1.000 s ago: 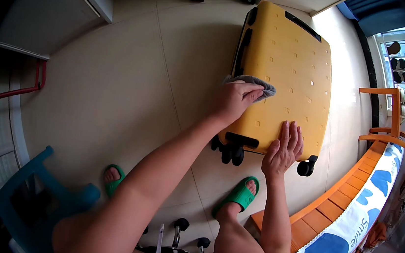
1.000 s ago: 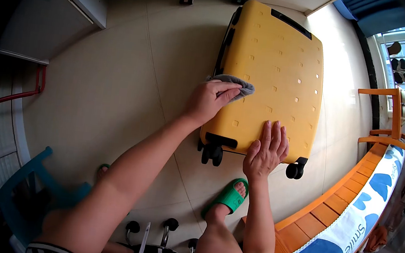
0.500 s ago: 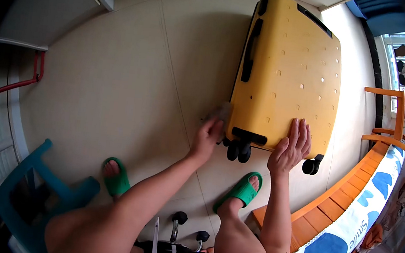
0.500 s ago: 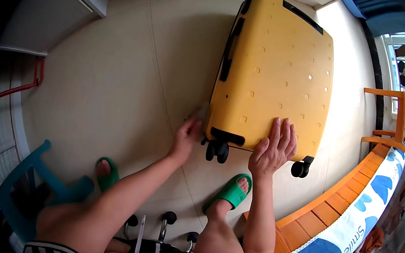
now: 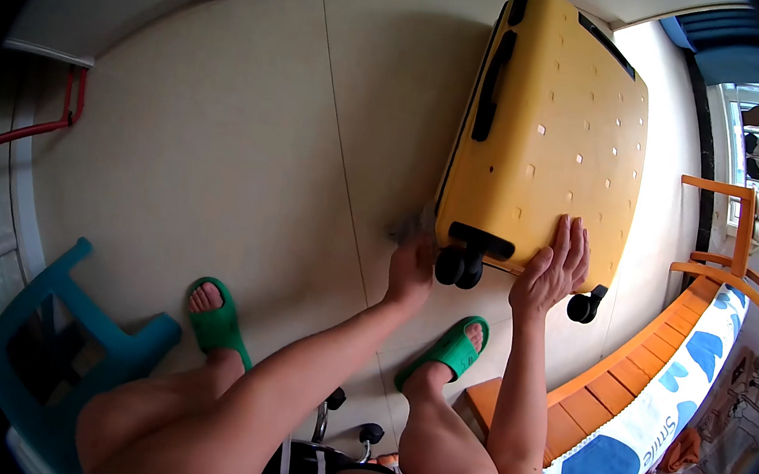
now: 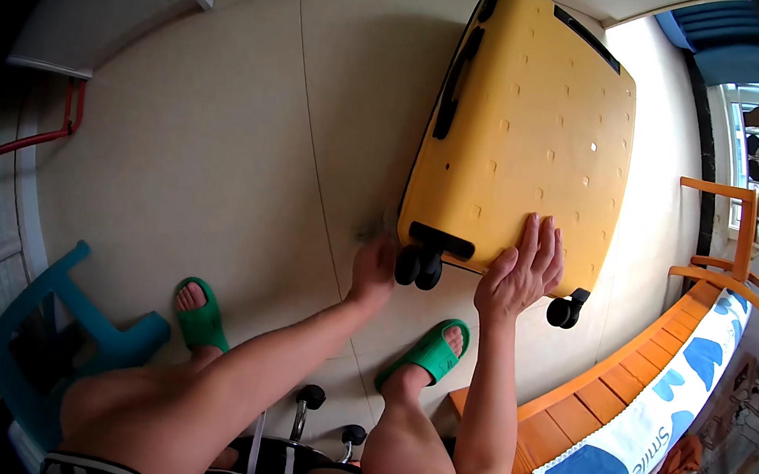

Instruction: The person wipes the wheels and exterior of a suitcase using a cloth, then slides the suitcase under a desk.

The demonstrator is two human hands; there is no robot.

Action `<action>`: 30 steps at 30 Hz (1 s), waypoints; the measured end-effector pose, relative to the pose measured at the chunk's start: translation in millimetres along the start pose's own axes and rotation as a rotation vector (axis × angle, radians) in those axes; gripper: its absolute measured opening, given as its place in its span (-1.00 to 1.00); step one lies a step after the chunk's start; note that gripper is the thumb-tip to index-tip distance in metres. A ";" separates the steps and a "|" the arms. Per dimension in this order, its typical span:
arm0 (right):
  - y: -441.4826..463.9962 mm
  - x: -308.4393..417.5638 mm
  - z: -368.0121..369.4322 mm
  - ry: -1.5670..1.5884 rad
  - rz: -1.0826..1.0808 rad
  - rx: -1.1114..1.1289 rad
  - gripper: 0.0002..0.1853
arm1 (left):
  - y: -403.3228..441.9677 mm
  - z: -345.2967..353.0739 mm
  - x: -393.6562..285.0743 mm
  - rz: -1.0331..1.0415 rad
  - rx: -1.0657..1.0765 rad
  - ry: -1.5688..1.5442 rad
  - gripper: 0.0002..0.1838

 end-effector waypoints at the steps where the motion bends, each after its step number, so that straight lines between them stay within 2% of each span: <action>1: 1.1 -1.2 0.1 0.003 0.006 0.003 -0.45 | 5.1 3.4 -0.3 -0.105 0.076 0.020 -0.79; 3: 2.7 -1.8 0.4 0.008 -0.003 -0.007 -0.45 | 0.1 6.0 -8.2 -0.140 0.102 -0.074 -0.77; 5: 0.9 -2.2 2.1 0.003 0.001 -0.002 -0.45 | -15.5 1.0 -16.0 -0.097 -0.072 -0.062 -0.80; 8: 1.0 -1.0 0.6 -0.013 0.004 0.003 -0.43 | -34.7 10.3 -2.2 -0.051 -0.137 -0.174 -0.85; 11: -0.3 -2.3 1.5 0.006 -0.003 0.003 -0.45 | -30.5 7.5 -16.2 0.052 -0.172 -0.027 -0.85; 14: 0.5 -2.3 1.1 0.027 0.002 0.002 -0.44 | 4.3 0.3 -6.1 0.026 -0.059 -0.057 -0.82; 16: -0.2 -2.8 2.2 0.021 -0.001 0.004 -0.44 | 30.9 -9.8 -24.3 -0.113 -0.084 -0.016 -0.75; 17: 0.4 -2.6 2.1 0.012 -0.005 0.002 -0.44 | 52.2 -13.2 -32.0 -0.113 -0.087 -0.017 -0.75; 19: 0.1 -1.8 1.9 0.014 -0.006 0.011 -0.44 | 83.2 -6.4 -32.7 -0.270 0.106 -0.124 -0.62; 22: 0.0 -3.6 2.6 0.015 -0.013 0.010 -0.44 | 71.9 -9.4 -40.2 -0.140 -0.013 -0.070 -0.61; 23: -0.3 -3.9 3.5 0.017 -0.012 0.008 -0.44 | 52.9 -13.6 -39.4 0.051 -0.183 -0.124 -0.74; 25: 4.4 -1.1 1.8 0.014 -0.004 0.001 -0.44 | 21.6 -12.0 -22.4 0.092 -0.295 -0.190 -0.76; 26: 2.5 0.3 -0.3 0.011 0.002 0.005 -0.42 | 5.8 -12.0 -15.6 0.084 -0.290 -0.184 -0.76; 28: 1.3 0.5 -0.1 0.004 0.011 0.014 -0.42 | -12.4 -9.9 -21.9 -0.066 -0.149 -0.221 -0.78; 30: 2.4 0.0 1.1 -0.005 0.011 0.014 -0.42 | -11.3 -8.5 -22.3 -0.050 -0.162 -0.228 -0.78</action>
Point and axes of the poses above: each hand's wrist, its own y-axis towards the middle knuckle, its own z-axis out of the palm, x = y × z, the point moved 7 cm from there along y, towards the middle knuckle, and after that the axes turned 13 degrees about -z, right-handed, at the moved point
